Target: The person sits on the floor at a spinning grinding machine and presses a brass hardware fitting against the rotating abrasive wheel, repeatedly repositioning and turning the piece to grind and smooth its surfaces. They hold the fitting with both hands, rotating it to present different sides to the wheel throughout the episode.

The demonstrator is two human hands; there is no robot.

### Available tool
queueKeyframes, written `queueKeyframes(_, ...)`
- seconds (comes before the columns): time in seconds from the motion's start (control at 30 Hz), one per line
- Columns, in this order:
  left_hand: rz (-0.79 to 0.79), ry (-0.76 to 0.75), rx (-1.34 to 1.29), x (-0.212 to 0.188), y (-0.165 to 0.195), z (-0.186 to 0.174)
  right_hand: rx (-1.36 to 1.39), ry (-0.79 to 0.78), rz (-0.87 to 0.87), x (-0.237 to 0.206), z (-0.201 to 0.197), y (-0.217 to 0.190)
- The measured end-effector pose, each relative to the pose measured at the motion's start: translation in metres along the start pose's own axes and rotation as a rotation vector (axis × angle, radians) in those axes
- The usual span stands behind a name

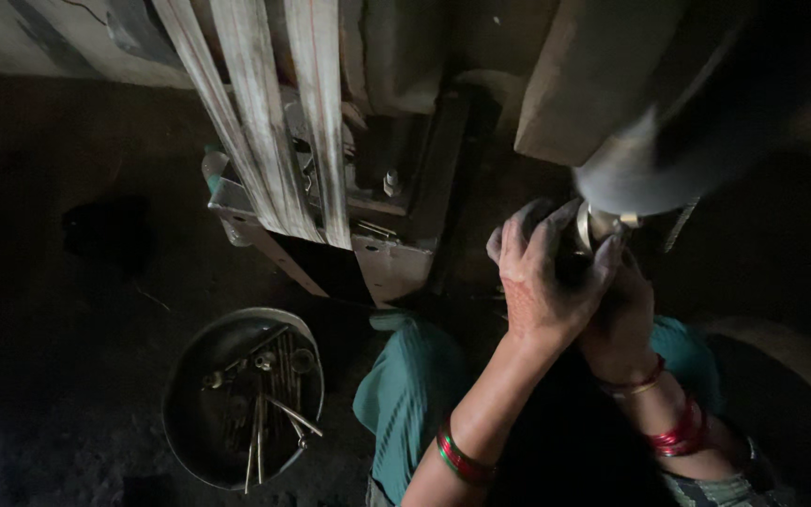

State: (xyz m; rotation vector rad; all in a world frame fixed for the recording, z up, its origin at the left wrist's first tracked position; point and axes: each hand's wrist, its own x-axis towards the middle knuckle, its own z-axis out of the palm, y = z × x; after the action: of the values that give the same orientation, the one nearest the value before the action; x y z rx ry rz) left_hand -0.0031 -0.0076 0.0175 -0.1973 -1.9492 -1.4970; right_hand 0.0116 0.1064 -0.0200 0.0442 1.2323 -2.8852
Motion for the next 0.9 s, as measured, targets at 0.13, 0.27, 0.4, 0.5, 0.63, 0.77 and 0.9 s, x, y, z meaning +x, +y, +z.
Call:
queueKeyframes(0.13, -0.099, -0.042, 0.029, 0.006, -0.005, 0.006, -0.971, -0.105, -0.410, -0.001, 0.007, 0.001)
queueKeyframes(0.27, -0.113, -0.025, 0.066, 0.010, -0.007, 0.016, -0.106, 0.075, -0.032, 0.006, 0.012, -0.002)
queueKeyframes(0.4, -0.117, -0.009, 0.048, 0.013, -0.011, 0.020, -0.049, 0.076, 0.027, 0.017, 0.008, -0.004)
queueKeyframes(0.5, -0.148, -0.024, 0.007, 0.015, -0.013, 0.020, -0.093, 0.090, 0.016, 0.022, 0.007, -0.004)
queueKeyframes(0.63, -0.153, -0.033, -0.026, 0.018, -0.011, 0.018, 0.005, -0.003, 0.001, 0.017, 0.014, -0.007)
queueKeyframes(0.77, -0.199, -0.028, -0.034, 0.013, -0.006, 0.004, -0.211, 0.203, 0.072, 0.007, 0.019, -0.009)
queueKeyframes(0.9, -0.152, 0.000, -0.077, 0.004, -0.003, -0.014, 0.059, -0.162, 0.042, 0.004, 0.016, -0.002)
